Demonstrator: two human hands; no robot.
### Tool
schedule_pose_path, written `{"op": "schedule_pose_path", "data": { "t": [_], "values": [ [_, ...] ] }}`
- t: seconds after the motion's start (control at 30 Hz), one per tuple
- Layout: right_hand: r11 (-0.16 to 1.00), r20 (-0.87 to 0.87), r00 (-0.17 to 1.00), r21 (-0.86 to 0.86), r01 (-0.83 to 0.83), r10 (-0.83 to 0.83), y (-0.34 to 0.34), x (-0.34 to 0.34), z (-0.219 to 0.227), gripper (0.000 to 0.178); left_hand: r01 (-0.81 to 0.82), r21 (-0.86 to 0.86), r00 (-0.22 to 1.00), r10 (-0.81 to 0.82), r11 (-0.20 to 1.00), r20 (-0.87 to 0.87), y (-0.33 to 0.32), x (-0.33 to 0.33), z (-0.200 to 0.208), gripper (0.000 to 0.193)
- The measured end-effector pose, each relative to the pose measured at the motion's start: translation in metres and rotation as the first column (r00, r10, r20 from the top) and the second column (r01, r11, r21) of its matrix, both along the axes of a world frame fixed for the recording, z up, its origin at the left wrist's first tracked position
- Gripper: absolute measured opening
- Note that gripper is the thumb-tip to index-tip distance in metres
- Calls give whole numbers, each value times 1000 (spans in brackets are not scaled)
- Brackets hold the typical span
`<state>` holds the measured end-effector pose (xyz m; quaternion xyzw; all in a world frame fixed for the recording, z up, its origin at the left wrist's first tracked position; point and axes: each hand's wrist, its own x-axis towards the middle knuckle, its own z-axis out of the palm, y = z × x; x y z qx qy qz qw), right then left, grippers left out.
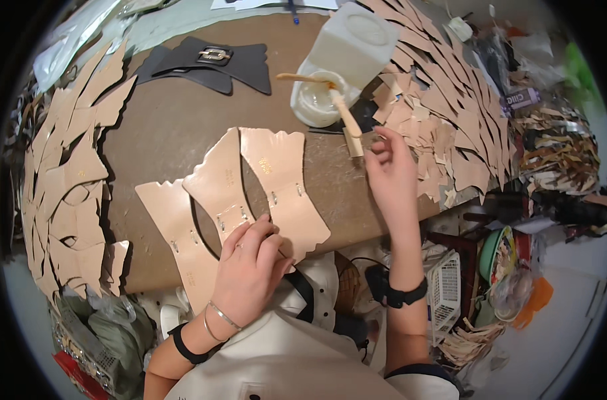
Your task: Applying glue to leather shoe components and assembling them.
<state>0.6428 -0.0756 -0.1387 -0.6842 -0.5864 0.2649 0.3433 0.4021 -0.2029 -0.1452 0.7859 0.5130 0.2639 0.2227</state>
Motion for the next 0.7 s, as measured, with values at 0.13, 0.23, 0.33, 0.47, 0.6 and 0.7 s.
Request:
{"op": "schedule_pose_path", "data": {
  "t": [0.13, 0.23, 0.33, 0.47, 0.6, 0.7],
  "values": [
    [999, 108, 993, 7, 39, -40, 16, -6, -17, 48, 10, -1, 1000, -10, 1000, -23, 0, 2, 9, 41],
    [996, 51, 996, 51, 67, -69, 11, -6, -15, 48, 14, -2, 1000, -14, 1000, -1, -3, -1, 20, 42],
    [976, 90, 985, 173, 131, -148, -5, 7, -4, 46, 11, 17, 1000, -11, 1000, 15, -6, -5, 25, 42],
    [984, 289, 941, 52, 170, -177, -37, 53, 19, 40, 29, 38, 999, -30, 999, 24, -7, -6, 28, 36],
    [999, 421, 907, -28, 42, -26, -54, 58, 24, 38, 156, 29, 984, -158, 987, 80, -6, -6, 22, 34],
    [997, 420, 905, -6, -73, 68, -54, 46, 20, 35, 209, 37, 975, -211, 977, 70, -11, -7, 20, 33]
  ]
}}
